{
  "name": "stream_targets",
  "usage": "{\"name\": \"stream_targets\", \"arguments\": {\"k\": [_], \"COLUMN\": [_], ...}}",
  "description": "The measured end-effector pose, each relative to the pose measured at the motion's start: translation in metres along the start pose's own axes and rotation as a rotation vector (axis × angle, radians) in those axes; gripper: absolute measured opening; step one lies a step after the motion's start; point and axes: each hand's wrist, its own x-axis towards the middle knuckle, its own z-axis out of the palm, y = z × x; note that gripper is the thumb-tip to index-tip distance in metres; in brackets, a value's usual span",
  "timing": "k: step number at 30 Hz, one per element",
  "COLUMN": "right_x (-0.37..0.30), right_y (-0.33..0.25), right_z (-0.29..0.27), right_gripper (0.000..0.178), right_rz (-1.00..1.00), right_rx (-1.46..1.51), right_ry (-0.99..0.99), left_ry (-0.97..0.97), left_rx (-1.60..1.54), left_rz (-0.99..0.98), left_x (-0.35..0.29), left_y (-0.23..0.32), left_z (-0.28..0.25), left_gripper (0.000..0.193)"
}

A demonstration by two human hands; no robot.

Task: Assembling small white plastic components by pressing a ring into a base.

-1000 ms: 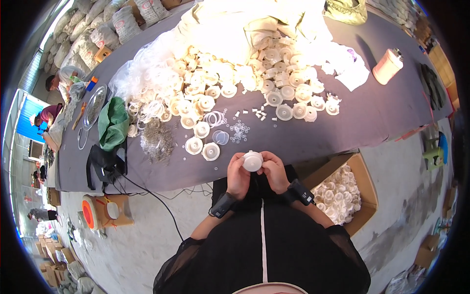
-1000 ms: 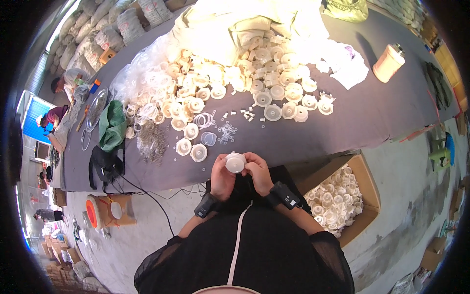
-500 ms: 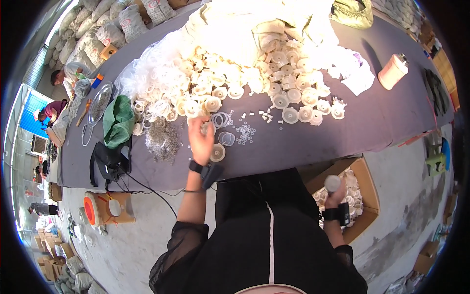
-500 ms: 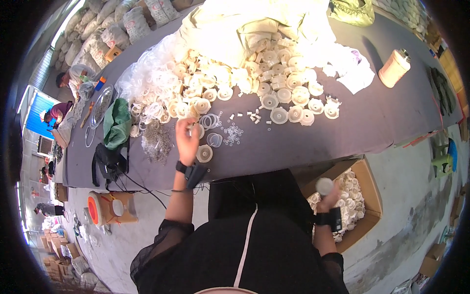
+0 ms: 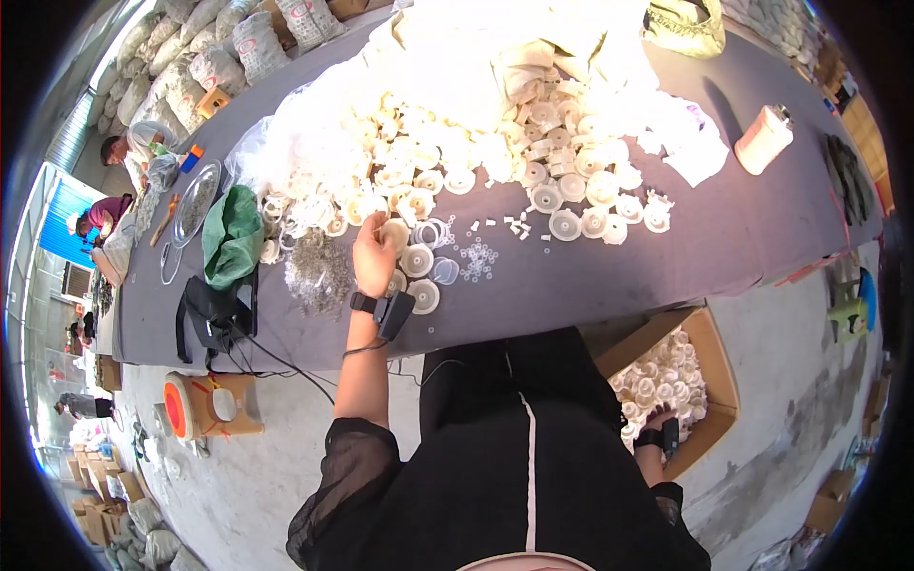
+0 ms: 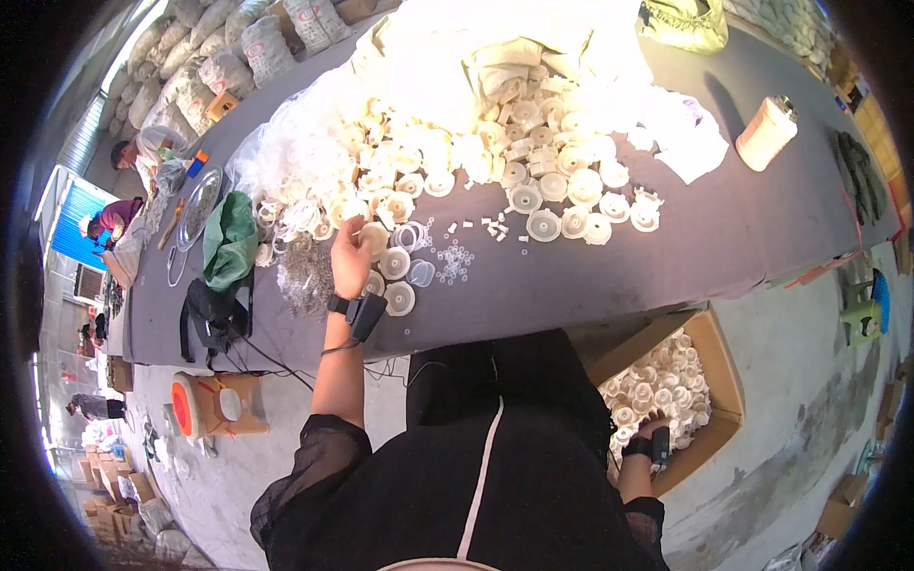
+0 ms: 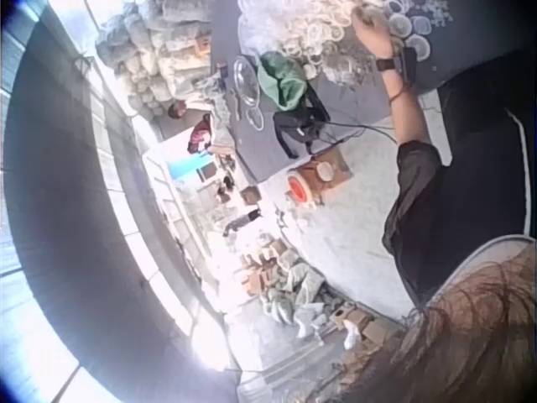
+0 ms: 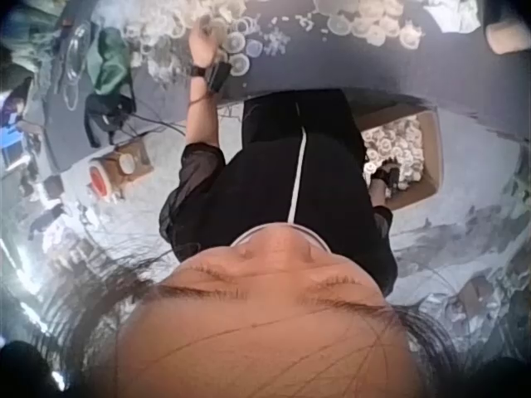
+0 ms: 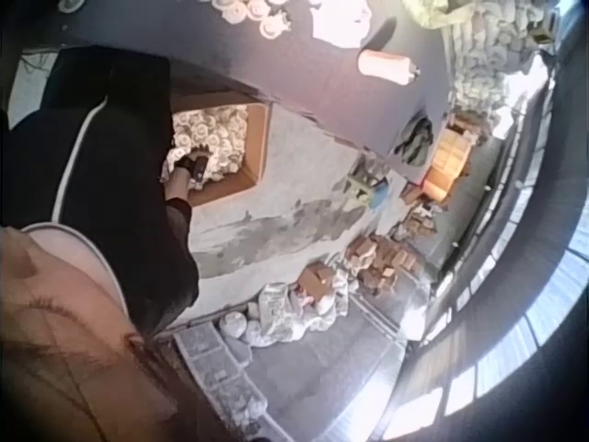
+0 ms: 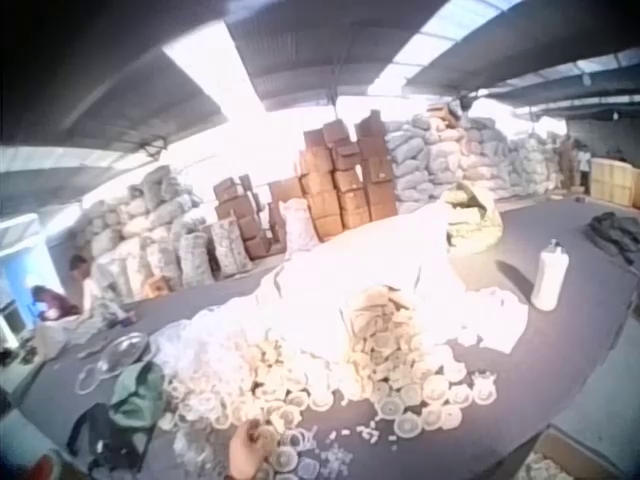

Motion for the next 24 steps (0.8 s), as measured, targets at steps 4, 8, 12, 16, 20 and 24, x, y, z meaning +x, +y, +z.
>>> {"name": "stream_targets", "arguments": {"k": [4,8,12,16,20,24], "right_x": [-0.102,-0.220,-0.297,-0.357,-0.356,-0.336], "right_y": [-0.079,-0.126,-0.123,-0.114,-0.095,-0.101], "right_z": [0.101,0.178,0.221,0.253,0.269,0.277], "right_gripper": [0.042,0.050,0.052,0.042,0.039,0.028], "right_rz": [-0.220,-0.355,-0.106,0.422,0.655,0.316], "right_rx": [-0.126,-0.180,-0.260,-0.247,0.006,-0.113], "right_ry": [-0.265,-0.724,-1.341,-1.614,-1.580,-1.569], "left_ry": [0.137,0.351,0.312,-0.056,-0.398,-0.339], "left_rx": [-0.157,-0.179,-0.426,-0.185,-0.125,0.008], "left_rz": [0.009,0.055,0.059,0.478,0.779,0.785], "left_x": [-0.009,-0.018,-0.041,-0.082,-0.098,-0.082], "left_y": [-0.005,0.001,0.036,0.087,0.113,0.092], "left_z": [-0.002,-0.001,0.015,0.024,0.024,0.002], "left_gripper": [0.021,0.011,0.009,0.014,0.014,0.013]}}
